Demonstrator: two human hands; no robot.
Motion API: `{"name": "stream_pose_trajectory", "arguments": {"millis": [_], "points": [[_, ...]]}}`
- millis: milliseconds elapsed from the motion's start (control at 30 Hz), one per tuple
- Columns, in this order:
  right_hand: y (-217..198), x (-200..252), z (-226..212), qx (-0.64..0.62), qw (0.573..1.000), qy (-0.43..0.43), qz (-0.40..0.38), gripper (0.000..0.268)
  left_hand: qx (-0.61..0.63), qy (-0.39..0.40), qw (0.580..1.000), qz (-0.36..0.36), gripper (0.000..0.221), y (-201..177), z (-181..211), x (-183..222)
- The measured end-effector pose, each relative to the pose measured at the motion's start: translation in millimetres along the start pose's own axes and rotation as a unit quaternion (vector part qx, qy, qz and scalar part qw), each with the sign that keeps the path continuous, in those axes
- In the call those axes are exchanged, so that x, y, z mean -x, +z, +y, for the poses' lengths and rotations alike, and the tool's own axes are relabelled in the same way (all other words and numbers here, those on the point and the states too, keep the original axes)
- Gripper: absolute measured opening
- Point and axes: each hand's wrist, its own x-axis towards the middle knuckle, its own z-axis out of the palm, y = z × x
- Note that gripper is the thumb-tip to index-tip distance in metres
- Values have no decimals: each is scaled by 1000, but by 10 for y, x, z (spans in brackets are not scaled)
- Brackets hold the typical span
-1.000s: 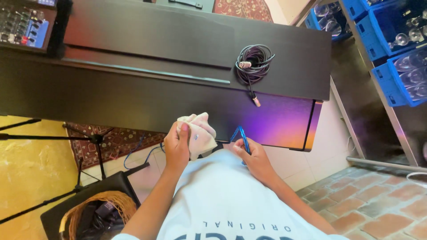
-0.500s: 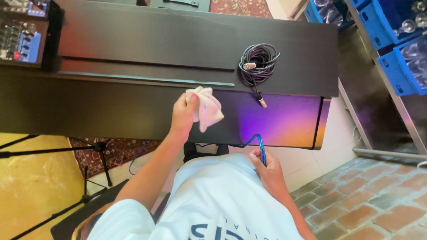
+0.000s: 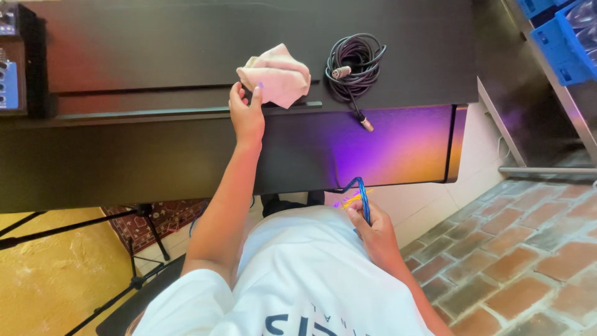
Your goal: Cleaning and coiling electronic cables using a cloth.
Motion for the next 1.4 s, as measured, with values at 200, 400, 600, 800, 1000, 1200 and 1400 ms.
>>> {"name": "stream_pose_trajectory", "arguments": {"millis": [200, 400, 600, 800, 1000, 1200, 1400], "points": [[18, -71, -22, 11, 999, 8, -37, 16, -60, 6, 998, 1, 38, -281, 241, 499], [14, -211, -20, -110, 987, -9, -118, 19, 42, -159, 931, -324, 33, -269, 397, 1699], [122, -347, -207, 76, 952, -116, -275, 29, 207, -233, 856, -411, 34, -231, 697, 2356], [313, -436, -486, 314, 802, -259, -437, 23, 129, -6, 980, -154, 33, -543, 694, 2690], [670, -351, -586, 393, 738, -318, -447, 17, 67, -51, 995, -47, 44, -955, 893, 2984], [920, -166, -534, 389, 720, -397, -417, 19, 51, -43, 997, 43, 45, -1231, 1078, 3136], [1534, 393, -908, 229, 685, -575, -385, 51, 126, 36, 991, -13, 46, -1452, 1368, 3512]]}}
